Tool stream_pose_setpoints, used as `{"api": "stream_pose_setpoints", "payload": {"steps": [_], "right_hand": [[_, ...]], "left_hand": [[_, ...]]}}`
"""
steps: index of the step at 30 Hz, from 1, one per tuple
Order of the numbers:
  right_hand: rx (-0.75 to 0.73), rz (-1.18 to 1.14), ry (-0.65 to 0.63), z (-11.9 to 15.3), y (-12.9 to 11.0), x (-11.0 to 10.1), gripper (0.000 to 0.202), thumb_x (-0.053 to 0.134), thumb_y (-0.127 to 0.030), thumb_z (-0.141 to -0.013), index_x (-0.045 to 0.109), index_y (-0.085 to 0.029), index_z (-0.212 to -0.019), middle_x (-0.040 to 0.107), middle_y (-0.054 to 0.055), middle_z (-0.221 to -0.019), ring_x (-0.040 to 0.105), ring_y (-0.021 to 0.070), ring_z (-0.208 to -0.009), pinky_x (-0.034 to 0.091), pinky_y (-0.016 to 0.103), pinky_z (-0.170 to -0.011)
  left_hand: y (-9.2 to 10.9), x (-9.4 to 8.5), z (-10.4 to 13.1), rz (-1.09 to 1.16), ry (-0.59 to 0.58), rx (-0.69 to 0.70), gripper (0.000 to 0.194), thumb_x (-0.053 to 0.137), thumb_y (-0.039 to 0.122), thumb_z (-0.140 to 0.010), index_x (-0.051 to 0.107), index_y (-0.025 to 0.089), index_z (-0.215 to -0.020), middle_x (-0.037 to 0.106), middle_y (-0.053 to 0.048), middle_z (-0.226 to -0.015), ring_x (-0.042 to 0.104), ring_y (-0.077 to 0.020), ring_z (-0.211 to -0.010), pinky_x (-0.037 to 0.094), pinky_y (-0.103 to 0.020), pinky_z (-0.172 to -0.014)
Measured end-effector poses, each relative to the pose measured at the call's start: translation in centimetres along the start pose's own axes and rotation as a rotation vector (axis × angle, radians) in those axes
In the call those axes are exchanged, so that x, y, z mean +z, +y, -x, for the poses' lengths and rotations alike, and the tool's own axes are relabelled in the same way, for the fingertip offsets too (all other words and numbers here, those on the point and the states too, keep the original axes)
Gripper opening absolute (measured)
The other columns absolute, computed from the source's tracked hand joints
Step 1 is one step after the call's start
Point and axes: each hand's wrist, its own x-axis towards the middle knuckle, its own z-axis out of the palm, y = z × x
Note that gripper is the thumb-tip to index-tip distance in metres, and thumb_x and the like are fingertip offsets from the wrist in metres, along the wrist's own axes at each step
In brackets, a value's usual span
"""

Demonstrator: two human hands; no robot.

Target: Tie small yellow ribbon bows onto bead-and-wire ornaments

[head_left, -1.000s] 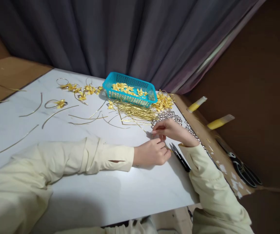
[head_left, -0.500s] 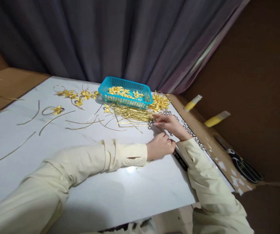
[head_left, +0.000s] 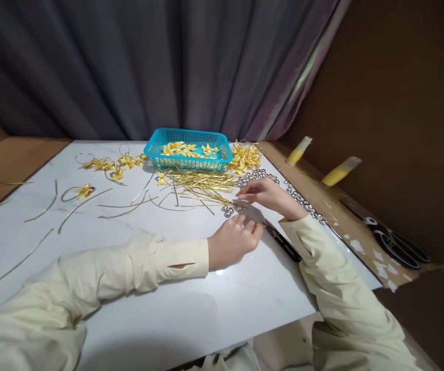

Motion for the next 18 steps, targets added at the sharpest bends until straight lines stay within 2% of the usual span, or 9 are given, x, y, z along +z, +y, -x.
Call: {"api": "stream_pose_setpoints", "payload": {"steps": [3, 6, 11, 14, 18], "right_hand": [[0.026, 0.056, -0.031, 0.8, -0.8, -0.8, 0.009, 0.059, -0.018, -0.071, 0.062, -0.013, -0.063, 0.066, 0.003, -0.054, 0.059, 0.0119, -0.048, 0.047, 0.020, -0.045], [0.048, 0.097, -0.113, 1.5, -1.4, -1.1, 0.005, 0.058, -0.014, -0.069, 0.061, -0.013, -0.065, 0.065, 0.003, -0.051, 0.060, 0.0127, -0.043, 0.047, 0.021, -0.042], [0.017, 0.232, -0.163, 1.9, -1.7, -0.9, 0.009, 0.058, -0.011, -0.067, 0.063, -0.014, -0.060, 0.058, -0.002, -0.042, 0.052, 0.0094, -0.034, 0.041, 0.019, -0.039], [-0.007, 0.308, -0.157, 1.7, -1.6, -0.7, 0.012, 0.058, -0.009, -0.065, 0.066, -0.014, -0.058, 0.057, -0.003, -0.040, 0.047, 0.0077, -0.033, 0.038, 0.019, -0.041], [-0.042, 0.397, -0.121, 1.3, -1.7, -0.3, 0.017, 0.056, -0.005, -0.062, 0.070, -0.013, -0.058, 0.060, 0.000, -0.043, 0.050, 0.0100, -0.042, 0.038, 0.021, -0.049]], "left_hand": [[0.4, 0.4, 0.8, -0.001, 0.003, 0.003, 0.025, 0.041, 0.006, -0.085, 0.053, 0.003, -0.107, 0.064, -0.017, -0.095, 0.058, -0.0302, -0.101, 0.047, -0.037, -0.076], [0.9, 0.7, 1.2, 0.012, 0.001, 0.010, 0.023, 0.041, 0.006, -0.085, 0.055, 0.005, -0.103, 0.065, -0.015, -0.093, 0.060, -0.0293, -0.099, 0.049, -0.035, -0.074], [0.9, 0.7, 1.2, 0.032, -0.001, 0.024, 0.023, 0.041, 0.006, -0.085, 0.054, 0.004, -0.104, 0.065, -0.017, -0.096, 0.061, -0.0281, -0.096, 0.051, -0.036, -0.071], [0.8, 0.6, 1.2, 0.041, -0.013, 0.022, 0.024, 0.041, 0.006, -0.085, 0.054, 0.003, -0.105, 0.065, -0.018, -0.100, 0.061, -0.0277, -0.096, 0.052, -0.036, -0.071], [0.8, 0.6, 1.2, 0.046, -0.038, 0.012, 0.026, 0.042, 0.006, -0.085, 0.053, 0.002, -0.108, 0.065, -0.019, -0.102, 0.060, -0.0264, -0.098, 0.052, -0.035, -0.072]]}}
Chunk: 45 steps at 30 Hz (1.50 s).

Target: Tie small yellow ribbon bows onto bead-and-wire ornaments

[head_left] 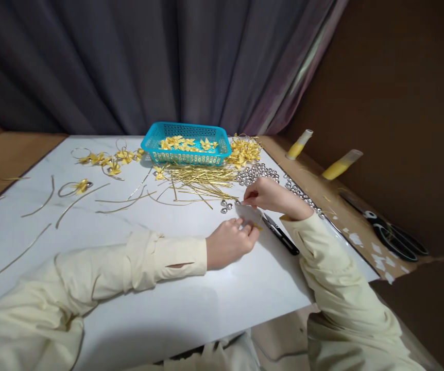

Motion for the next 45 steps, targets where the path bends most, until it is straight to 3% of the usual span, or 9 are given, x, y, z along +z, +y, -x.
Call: {"api": "stream_pose_setpoints", "payload": {"steps": [6, 12, 17, 27, 35, 45], "right_hand": [[-0.057, 0.048, -0.015, -0.1, -1.0, 0.5, 0.025, 0.051, 0.000, -0.060, 0.072, -0.014, -0.062, 0.063, -0.001, -0.047, 0.053, 0.0104, -0.048, 0.039, 0.020, -0.054], [-0.083, 0.035, 0.033, -0.4, -1.5, 1.6, 0.018, 0.055, -0.005, -0.064, 0.071, -0.013, -0.067, 0.066, 0.001, -0.056, 0.056, 0.0114, -0.055, 0.039, 0.019, -0.055], [-0.104, 0.023, 0.049, -0.9, -1.4, 2.4, 0.009, 0.060, -0.009, -0.066, 0.069, -0.013, -0.064, 0.063, 0.000, -0.052, 0.052, 0.0103, -0.052, 0.036, 0.019, -0.053], [-0.142, 0.012, -0.019, -0.5, -1.4, 1.9, 0.012, 0.061, -0.008, -0.065, 0.070, -0.015, -0.060, 0.064, -0.001, -0.053, 0.051, 0.0094, -0.052, 0.036, 0.019, -0.053], [-0.129, 0.012, -0.032, -0.6, -1.6, 2.4, 0.011, 0.063, -0.007, -0.064, 0.069, -0.015, -0.060, 0.065, 0.000, -0.055, 0.054, 0.0099, -0.053, 0.038, 0.019, -0.054], [-0.091, -0.008, -0.067, -1.0, -2.2, 3.4, 0.017, 0.065, -0.009, -0.065, 0.069, -0.015, -0.081, 0.064, -0.001, -0.060, 0.053, 0.0090, -0.052, 0.037, 0.018, -0.051]], "left_hand": [[0.0, 0.0, 0.0, 0.000, 0.003, 0.004, 0.023, 0.042, 0.007, -0.086, 0.054, 0.003, -0.104, 0.066, -0.018, -0.098, 0.061, -0.0262, -0.097, 0.051, -0.035, -0.073], [0.0, -0.2, -0.1, -0.019, 0.005, 0.009, 0.025, 0.043, 0.008, -0.085, 0.054, 0.002, -0.106, 0.066, -0.018, -0.096, 0.061, -0.0266, -0.093, 0.050, -0.034, -0.069], [0.1, -0.4, -0.1, -0.027, -0.001, 0.011, 0.029, 0.046, 0.008, -0.083, 0.052, -0.001, -0.110, 0.066, -0.018, -0.095, 0.063, -0.0261, -0.087, 0.050, -0.034, -0.065], [0.2, 0.0, -0.1, -0.058, 0.051, -0.005, 0.025, 0.042, 0.010, -0.086, 0.055, 0.003, -0.106, 0.066, -0.017, -0.094, 0.062, -0.0258, -0.091, 0.047, -0.037, -0.078], [0.3, 0.0, 0.0, -0.035, 0.038, -0.026, 0.029, 0.045, 0.008, -0.084, 0.051, 0.001, -0.111, 0.065, -0.018, -0.095, 0.063, -0.0260, -0.089, 0.048, -0.038, -0.075], [0.2, -0.1, -0.1, -0.007, -0.016, -0.022, 0.027, 0.044, 0.007, -0.083, 0.054, 0.002, -0.108, 0.065, -0.016, -0.093, 0.063, -0.0245, -0.081, 0.050, -0.035, -0.066]]}}
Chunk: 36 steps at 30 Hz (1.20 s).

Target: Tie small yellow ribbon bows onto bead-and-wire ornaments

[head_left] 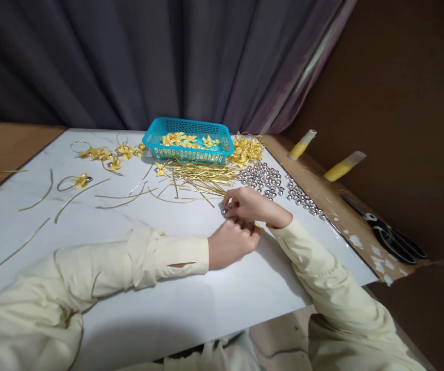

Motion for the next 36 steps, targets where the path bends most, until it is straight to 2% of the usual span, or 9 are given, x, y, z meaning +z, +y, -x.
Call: {"api": "stream_pose_setpoints", "payload": {"steps": [6, 10, 20, 28, 36], "right_hand": [[-0.036, -0.021, 0.011, 0.5, 0.4, -1.0, 0.005, 0.065, -0.012, -0.066, 0.068, -0.014, -0.069, 0.062, -0.001, -0.053, 0.052, 0.0088, -0.049, 0.037, 0.018, -0.049], [-0.061, -0.024, 0.029, 0.8, 0.3, -1.5, 0.009, 0.061, -0.008, -0.066, 0.067, -0.014, -0.061, 0.063, -0.001, -0.051, 0.052, 0.0088, -0.050, 0.037, 0.018, -0.050], [-0.095, 0.030, 0.106, 0.4, -0.4, -0.4, 0.008, 0.064, -0.009, -0.065, 0.067, -0.012, -0.058, 0.060, -0.001, -0.050, 0.049, 0.0083, -0.049, 0.035, 0.019, -0.051], [-0.076, 0.078, 0.084, 0.3, -0.9, 0.0, 0.014, 0.060, -0.005, -0.064, 0.064, -0.013, -0.054, 0.059, 0.000, -0.050, 0.049, 0.0085, -0.050, 0.033, 0.019, -0.049], [-0.060, 0.078, 0.061, 0.2, -1.1, 0.2, 0.014, 0.059, -0.004, -0.063, 0.065, -0.013, -0.054, 0.059, -0.001, -0.049, 0.049, 0.0085, -0.049, 0.033, 0.019, -0.047]], "left_hand": [[0.0, -0.1, 0.0, -0.016, 0.007, 0.003, 0.030, 0.043, 0.007, -0.084, 0.052, 0.001, -0.111, 0.065, -0.018, -0.095, 0.063, -0.0260, -0.083, 0.049, -0.036, -0.067], [0.0, 0.0, 0.1, -0.022, 0.032, 0.003, 0.029, 0.043, 0.008, -0.085, 0.052, 0.000, -0.110, 0.065, -0.018, -0.094, 0.062, -0.0271, -0.085, 0.048, -0.035, -0.067], [0.1, -0.1, 0.1, 0.014, -0.025, -0.010, 0.025, 0.039, 0.005, -0.085, 0.052, 0.004, -0.106, 0.063, -0.016, -0.092, 0.059, -0.0266, -0.087, 0.046, -0.036, -0.065], [0.1, -0.1, 0.1, 0.016, -0.024, -0.010, 0.026, 0.040, 0.005, -0.084, 0.053, 0.003, -0.107, 0.064, -0.016, -0.092, 0.061, -0.0268, -0.083, 0.046, -0.035, -0.060], [0.0, -0.1, 0.0, 0.021, -0.039, -0.001, 0.026, 0.039, 0.005, -0.084, 0.053, 0.003, -0.107, 0.065, -0.017, -0.093, 0.061, -0.0253, -0.082, 0.047, -0.035, -0.061]]}}
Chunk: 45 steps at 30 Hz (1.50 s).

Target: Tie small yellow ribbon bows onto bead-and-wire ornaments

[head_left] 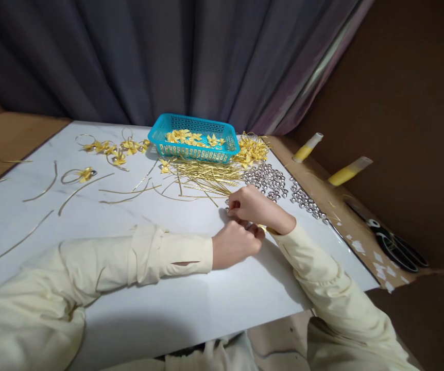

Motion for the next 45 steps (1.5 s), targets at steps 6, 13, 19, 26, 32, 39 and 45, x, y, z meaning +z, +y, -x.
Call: {"api": "stream_pose_setpoints", "payload": {"steps": [6, 13, 19, 26, 32, 39, 45], "right_hand": [[0.045, -0.030, 0.031, 0.7, -0.1, -1.3, 0.014, 0.057, -0.006, -0.066, 0.070, -0.012, -0.063, 0.065, 0.002, -0.053, 0.056, 0.0109, -0.051, 0.040, 0.020, -0.052], [0.090, -0.036, -0.085, 1.3, 0.0, -2.8, 0.033, 0.046, 0.004, -0.057, 0.072, -0.013, -0.066, 0.067, 0.000, -0.052, 0.062, 0.0126, -0.055, 0.043, 0.019, -0.056], [0.075, -0.014, -0.024, 1.3, -0.8, -2.4, 0.043, 0.041, 0.005, -0.053, 0.073, -0.012, -0.077, 0.065, -0.001, -0.051, 0.060, 0.0123, -0.054, 0.041, 0.019, -0.054], [0.035, 0.066, 0.139, 1.3, -1.2, -0.5, 0.045, 0.043, 0.006, -0.056, 0.065, -0.011, -0.090, 0.063, 0.001, -0.058, 0.056, 0.0125, -0.054, 0.038, 0.020, -0.053], [0.065, 0.085, 0.125, 1.1, -1.1, 0.3, 0.041, 0.045, 0.004, -0.059, 0.059, -0.013, -0.093, 0.062, 0.003, -0.063, 0.055, 0.0136, -0.056, 0.034, 0.020, -0.051], [0.078, 0.067, 0.155, 0.9, -0.8, 0.4, 0.037, 0.046, 0.004, -0.056, 0.057, -0.015, -0.086, 0.062, 0.001, -0.060, 0.054, 0.0146, -0.056, 0.033, 0.021, -0.051], [0.109, 0.069, 0.190, 1.0, -1.1, 0.1, 0.034, 0.046, 0.004, -0.057, 0.056, -0.015, -0.084, 0.062, 0.002, -0.060, 0.055, 0.0153, -0.058, 0.034, 0.021, -0.052]], "left_hand": [[0.0, 0.5, 0.1, -0.008, 0.074, 0.005, 0.025, 0.042, 0.006, -0.083, 0.053, 0.001, -0.105, 0.064, -0.017, -0.088, 0.061, -0.0274, -0.085, 0.047, -0.035, -0.062], [-0.1, 0.7, 0.0, -0.037, 0.077, 0.024, 0.029, 0.044, 0.006, -0.082, 0.051, -0.002, -0.109, 0.064, -0.022, -0.096, 0.062, -0.0265, -0.086, 0.047, -0.036, -0.069], [-0.1, 0.2, 0.0, 0.002, 0.065, 0.019, 0.025, 0.042, 0.003, -0.082, 0.053, 0.000, -0.104, 0.064, -0.018, -0.086, 0.063, -0.0254, -0.080, 0.046, -0.033, -0.060], [0.0, 0.1, -0.1, -0.029, 0.032, 0.023, 0.025, 0.040, 0.000, -0.082, 0.055, 0.001, -0.102, 0.066, -0.021, -0.090, 0.063, -0.0257, -0.078, 0.047, -0.037, -0.063], [0.0, 0.5, -0.1, -0.030, 0.043, 0.024, 0.022, 0.044, 0.000, -0.080, 0.057, 0.004, -0.098, 0.067, -0.018, -0.086, 0.064, -0.0257, -0.075, 0.046, -0.038, -0.062], [0.0, 0.5, -0.1, -0.009, 0.044, 0.021, 0.022, 0.043, 0.000, -0.080, 0.057, 0.004, -0.097, 0.067, -0.019, -0.089, 0.064, -0.0255, -0.075, 0.045, -0.038, -0.062], [0.0, 0.4, -0.2, -0.004, 0.040, 0.036, 0.025, 0.040, -0.002, -0.080, 0.056, 0.001, -0.099, 0.066, -0.022, -0.094, 0.064, -0.0255, -0.076, 0.046, -0.040, -0.066]]}}
